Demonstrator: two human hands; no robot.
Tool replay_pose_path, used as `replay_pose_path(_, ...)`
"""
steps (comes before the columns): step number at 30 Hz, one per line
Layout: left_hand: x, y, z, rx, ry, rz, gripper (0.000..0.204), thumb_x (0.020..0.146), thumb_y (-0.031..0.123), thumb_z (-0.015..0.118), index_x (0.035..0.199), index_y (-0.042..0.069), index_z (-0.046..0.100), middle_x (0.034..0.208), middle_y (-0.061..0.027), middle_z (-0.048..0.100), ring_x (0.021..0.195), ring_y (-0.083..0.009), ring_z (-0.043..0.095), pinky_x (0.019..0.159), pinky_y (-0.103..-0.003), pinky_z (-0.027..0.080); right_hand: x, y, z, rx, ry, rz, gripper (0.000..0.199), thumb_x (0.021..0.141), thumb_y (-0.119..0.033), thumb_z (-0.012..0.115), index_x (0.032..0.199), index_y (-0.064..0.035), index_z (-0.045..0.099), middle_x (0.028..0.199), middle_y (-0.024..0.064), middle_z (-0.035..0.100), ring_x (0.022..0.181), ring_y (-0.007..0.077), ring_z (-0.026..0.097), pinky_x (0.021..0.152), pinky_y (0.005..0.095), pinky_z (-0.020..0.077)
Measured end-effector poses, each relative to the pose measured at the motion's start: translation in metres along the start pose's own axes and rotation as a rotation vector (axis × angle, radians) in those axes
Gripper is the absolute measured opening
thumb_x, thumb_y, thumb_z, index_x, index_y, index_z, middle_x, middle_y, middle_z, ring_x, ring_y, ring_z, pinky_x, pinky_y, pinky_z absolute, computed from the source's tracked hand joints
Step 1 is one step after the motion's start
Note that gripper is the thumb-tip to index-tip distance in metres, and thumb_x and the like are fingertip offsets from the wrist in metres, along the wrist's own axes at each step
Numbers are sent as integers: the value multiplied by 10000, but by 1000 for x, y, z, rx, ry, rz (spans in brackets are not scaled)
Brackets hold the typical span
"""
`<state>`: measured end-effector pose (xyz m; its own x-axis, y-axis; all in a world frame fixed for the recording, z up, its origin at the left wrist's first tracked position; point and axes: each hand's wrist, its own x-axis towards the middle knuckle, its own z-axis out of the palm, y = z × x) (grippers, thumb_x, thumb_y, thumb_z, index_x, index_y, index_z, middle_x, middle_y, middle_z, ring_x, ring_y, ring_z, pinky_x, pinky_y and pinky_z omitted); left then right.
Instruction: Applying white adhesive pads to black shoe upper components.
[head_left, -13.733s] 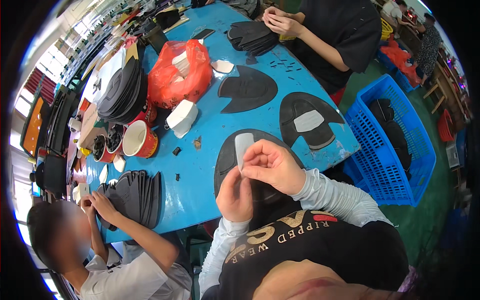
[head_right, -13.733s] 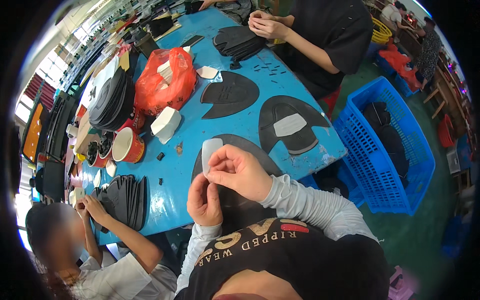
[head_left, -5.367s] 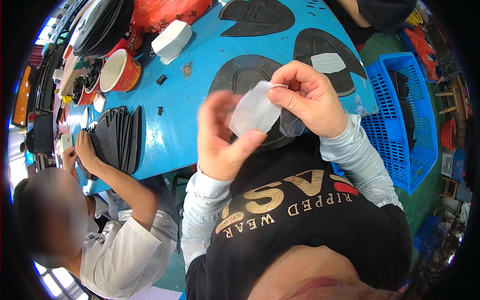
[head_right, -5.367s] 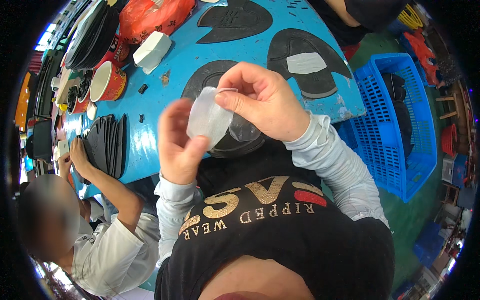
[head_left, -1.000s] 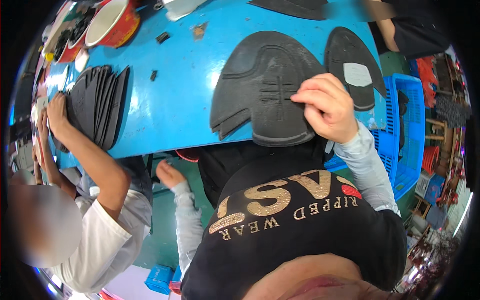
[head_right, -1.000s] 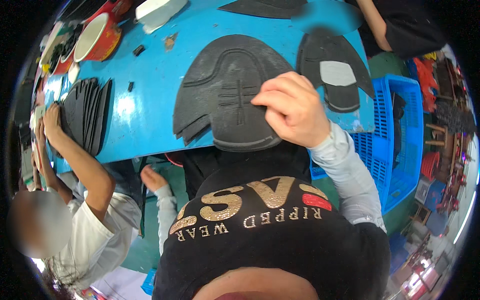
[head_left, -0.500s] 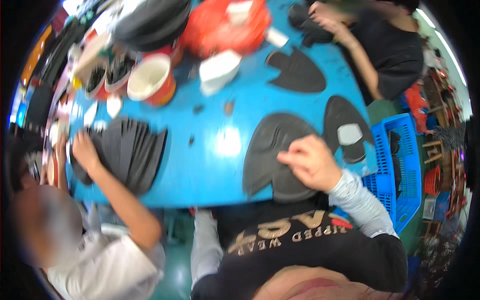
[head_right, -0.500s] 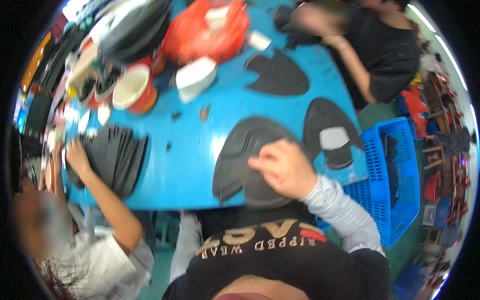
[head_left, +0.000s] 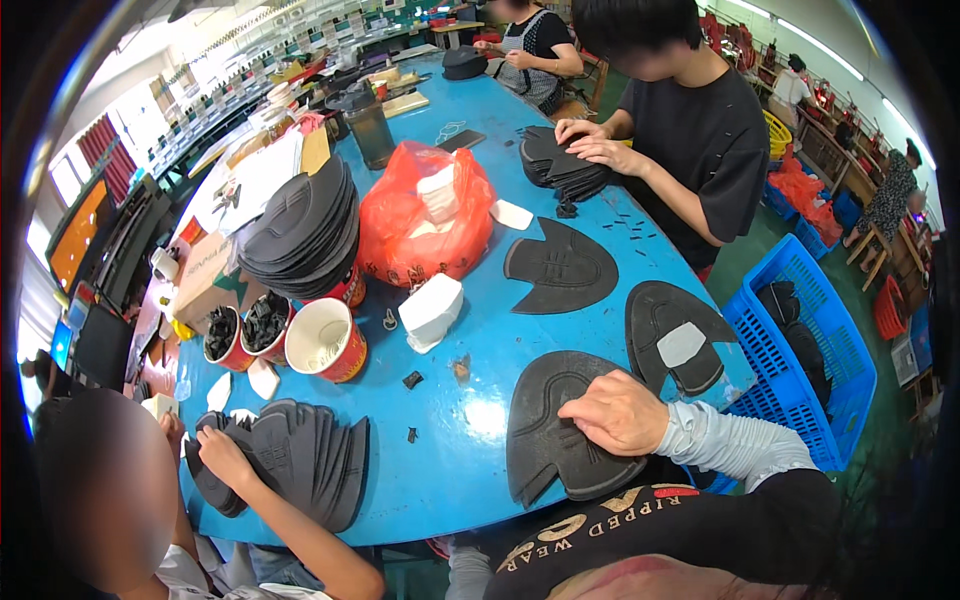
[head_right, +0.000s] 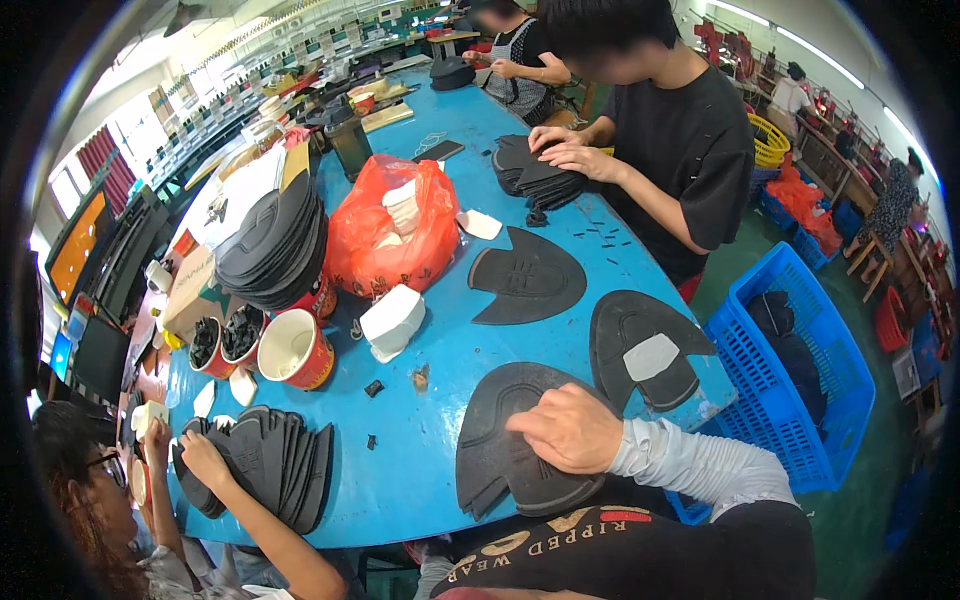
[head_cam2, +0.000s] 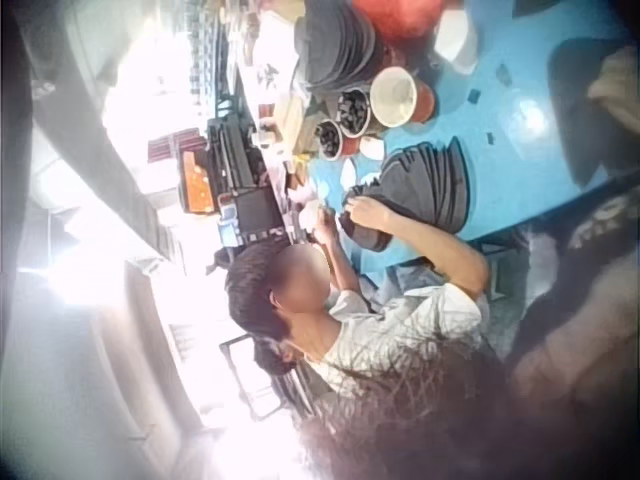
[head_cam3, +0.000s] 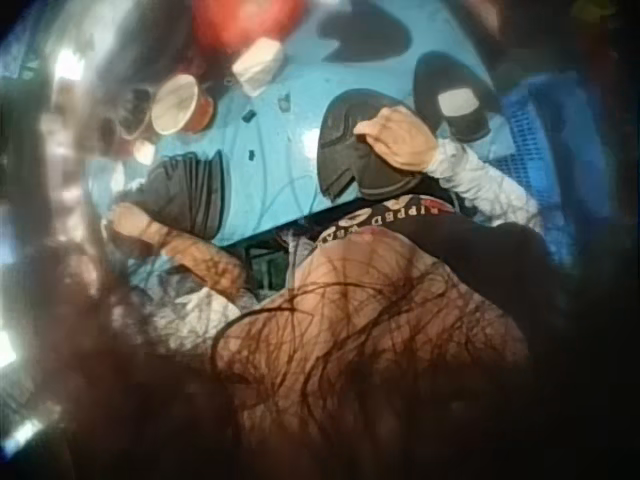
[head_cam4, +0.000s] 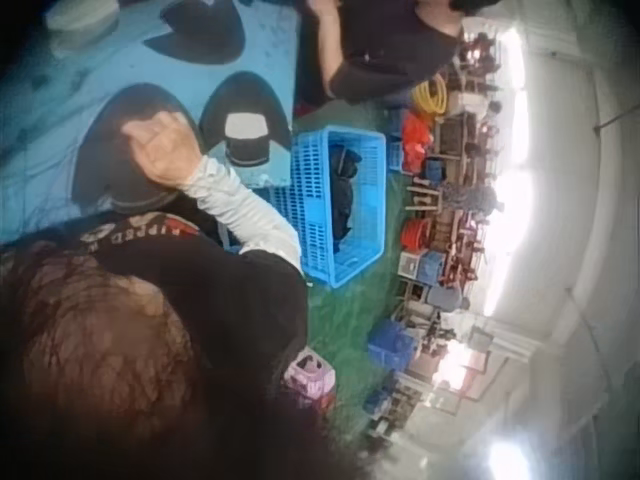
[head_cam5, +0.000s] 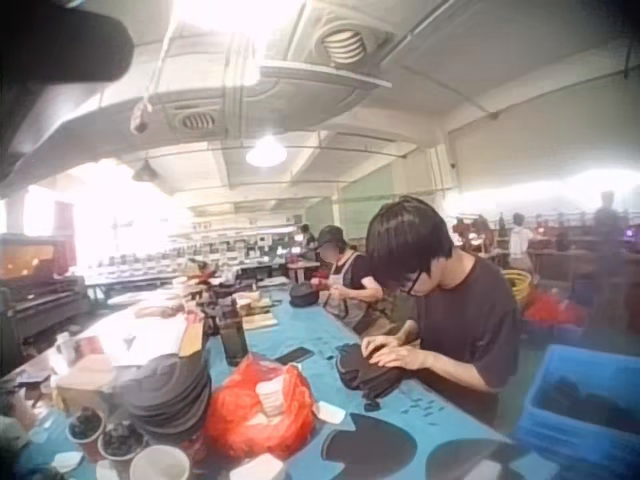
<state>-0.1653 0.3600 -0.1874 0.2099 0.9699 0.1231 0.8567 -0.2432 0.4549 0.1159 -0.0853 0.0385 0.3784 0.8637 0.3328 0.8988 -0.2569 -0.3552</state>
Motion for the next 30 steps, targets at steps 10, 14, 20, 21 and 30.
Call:
replay_pose_path(10, 49, 72, -99, -219, 302, 143, 260, 771, 259, 689, 967, 90, 704, 952, -181, 696, 873, -303, 684, 741, -398, 535, 17, 50, -37, 211, 314, 147, 146, 800, -87, 667, 944, -77, 645, 850, 50, 658, 785, 238, 621, 745, 352, 453)
replay_pose_path(14, 76, 96, -121, -220, 362, 147, 260, 771, 260, 688, 967, 90, 705, 948, -177, 697, 871, -302, 684, 744, -397, 535, 21, 69, -20, 462, 526, 275, 87, 821, -56, 662, 906, -38, 655, 814, 54, 657, 696, 142, 616, 628, 279, 478)
replay_pose_path(20, 117, 104, -128, -182, 384, 66, 261, 771, 262, 686, 966, 90, 706, 943, -171, 699, 868, -300, 684, 748, -394, 534, 9, 73, -3, 446, 513, 288, 86, 819, -58, 661, 901, -33, 654, 765, 68, 647, 649, 157, 607, 597, 285, 472)
replay_pose_path(21, 124, 104, -127, -175, 382, 49, 261, 771, 263, 686, 966, 91, 706, 943, -170, 700, 868, -300, 684, 749, -394, 534, 8, 73, -3, 407, 489, 303, 85, 816, -57, 661, 899, -39, 653, 762, 71, 646, 643, 171, 607, 604, 296, 472)
replay_pose_path(30, 160, 87, -121, -160, 379, -12, 262, 770, 266, 684, 964, 91, 707, 935, -162, 703, 864, -297, 683, 754, -391, 532, 14, 71, -3, 310, 398, 206, 120, 805, -62, 667, 925, -67, 662, 793, 54, 676, 665, 211, 627, 643, 325, 455)
